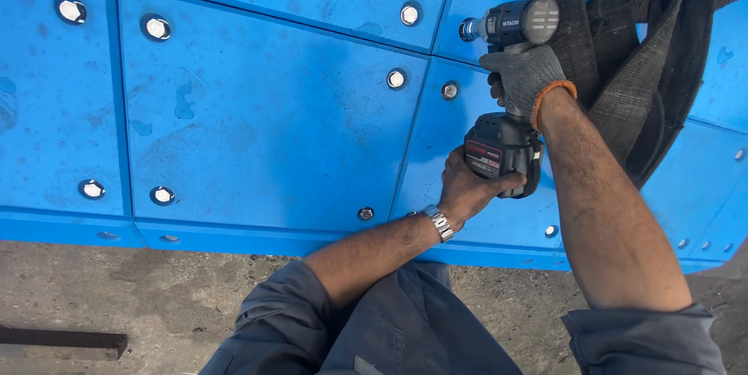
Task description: Tightening bolts on a large blue plastic panel using an impact driver.
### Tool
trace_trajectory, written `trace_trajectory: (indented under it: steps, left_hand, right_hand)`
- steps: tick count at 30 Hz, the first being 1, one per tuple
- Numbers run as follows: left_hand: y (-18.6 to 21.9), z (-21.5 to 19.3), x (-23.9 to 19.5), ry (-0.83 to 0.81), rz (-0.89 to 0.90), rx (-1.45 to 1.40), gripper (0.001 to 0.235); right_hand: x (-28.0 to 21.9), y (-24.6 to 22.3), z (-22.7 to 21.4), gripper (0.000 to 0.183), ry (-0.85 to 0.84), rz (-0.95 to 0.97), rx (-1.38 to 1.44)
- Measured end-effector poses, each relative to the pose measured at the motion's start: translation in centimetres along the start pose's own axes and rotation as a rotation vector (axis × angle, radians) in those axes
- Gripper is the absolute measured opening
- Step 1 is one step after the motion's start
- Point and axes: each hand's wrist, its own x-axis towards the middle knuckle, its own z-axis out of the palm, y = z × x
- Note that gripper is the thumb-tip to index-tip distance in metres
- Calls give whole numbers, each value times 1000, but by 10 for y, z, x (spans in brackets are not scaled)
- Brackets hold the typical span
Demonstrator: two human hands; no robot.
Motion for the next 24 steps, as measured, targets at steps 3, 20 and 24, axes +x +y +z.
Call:
trace_trajectory:
  steps: [3, 20, 24]
  left_hand:
    - [5, -27, -26, 277, -12, 332, 110]
    - [50, -132, -35, 243, 61, 717, 128]
    - [32, -135, -34, 214, 24, 607, 123]
  right_hand:
    - [-10, -2, 14, 23, -3, 20, 294]
    - [4, -6, 47, 30, -10, 66, 777]
    - [-12, -31, 48, 30, 51, 130, 570]
